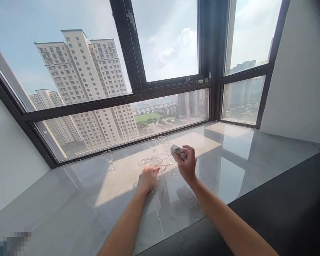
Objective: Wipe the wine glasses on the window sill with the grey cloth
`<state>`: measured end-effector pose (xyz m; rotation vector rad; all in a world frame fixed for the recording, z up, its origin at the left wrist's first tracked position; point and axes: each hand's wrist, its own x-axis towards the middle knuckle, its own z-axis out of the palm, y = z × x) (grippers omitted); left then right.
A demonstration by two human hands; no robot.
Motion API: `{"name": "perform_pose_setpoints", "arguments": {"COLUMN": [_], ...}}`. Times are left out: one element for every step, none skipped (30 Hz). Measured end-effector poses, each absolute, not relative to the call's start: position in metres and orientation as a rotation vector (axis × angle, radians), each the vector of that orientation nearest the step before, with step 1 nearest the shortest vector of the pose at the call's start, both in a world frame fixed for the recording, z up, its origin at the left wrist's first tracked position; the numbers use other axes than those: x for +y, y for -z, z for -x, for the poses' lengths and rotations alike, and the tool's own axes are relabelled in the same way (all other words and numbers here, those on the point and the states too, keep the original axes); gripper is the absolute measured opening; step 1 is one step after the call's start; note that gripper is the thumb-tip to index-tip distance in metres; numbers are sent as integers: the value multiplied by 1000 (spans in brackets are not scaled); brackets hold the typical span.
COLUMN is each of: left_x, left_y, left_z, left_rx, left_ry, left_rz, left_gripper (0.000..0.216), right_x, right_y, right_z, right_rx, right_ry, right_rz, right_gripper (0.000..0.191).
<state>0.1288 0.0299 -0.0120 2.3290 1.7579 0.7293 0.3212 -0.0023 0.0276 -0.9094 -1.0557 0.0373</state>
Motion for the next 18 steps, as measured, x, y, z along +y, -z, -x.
{"name": "perform_pose_setpoints", "arguments": {"left_x": [30,30,31,31,31,31,30,30,29,27,24,21,18,14,11,7,4,2], "left_y": [12,12,13,13,13,12,12,11,10,9,8,7,6,5,4,4,3,2], "left_z": [-129,-130,-130,-130,-130,-130,-130,-129,-128,-128,-127,-127,-127,-128,-129,-130,-132,-133], "left_rx": [1750,1741,1724,1701,1675,1648,1623,1605,1598,1598,1599,1602,1600,1587,1561,1527,1493,1466], "left_ry": [-729,-744,-771,-800,-826,-850,-875,-899,-926,-955,-977,-989,-992,-987,-978,-969,-961,-950], "left_rz": [-2337,-2332,-2319,-2304,-2290,-2279,-2262,-2234,-2196,-2158,-2134,-2130,-2148,-2183,-2225,-2262,-2293,-2319], "left_gripper": [47,45,41,36,29,21,13,8,10,14,15,14,11,10,10,9,10,11], "right_x": [-2,-2,-2,-3,-3,-3,-4,-4,-4,-5,-5,-5,-4,-4,-4,-4,-4,-4], "right_y": [-28,-27,-27,-28,-28,-28,-28,-29,-29,-29,-30,-30,-30,-30,-29,-29,-29,-29], "right_z": [-321,-321,-321,-321,-321,-321,-320,-320,-320,-320,-320,-320,-320,-320,-320,-320,-320,-320], "right_rx": [-1057,-1058,-1060,-1061,-1062,-1065,-1067,-1068,-1068,-1068,-1066,-1062,-1059,-1058,-1058,-1058,-1058,-1058], "right_ry": [-40,-43,-46,-50,-53,-57,-62,-68,-72,-73,-73,-70,-66,-64,-62,-62,-62,-65], "right_rz": [910,909,908,906,905,905,908,911,915,919,922,924,927,929,931,930,929,926], "right_gripper": [33,34,34,34,33,33,33,33,33,33,33,34,34,34,34,35,35,34]}}
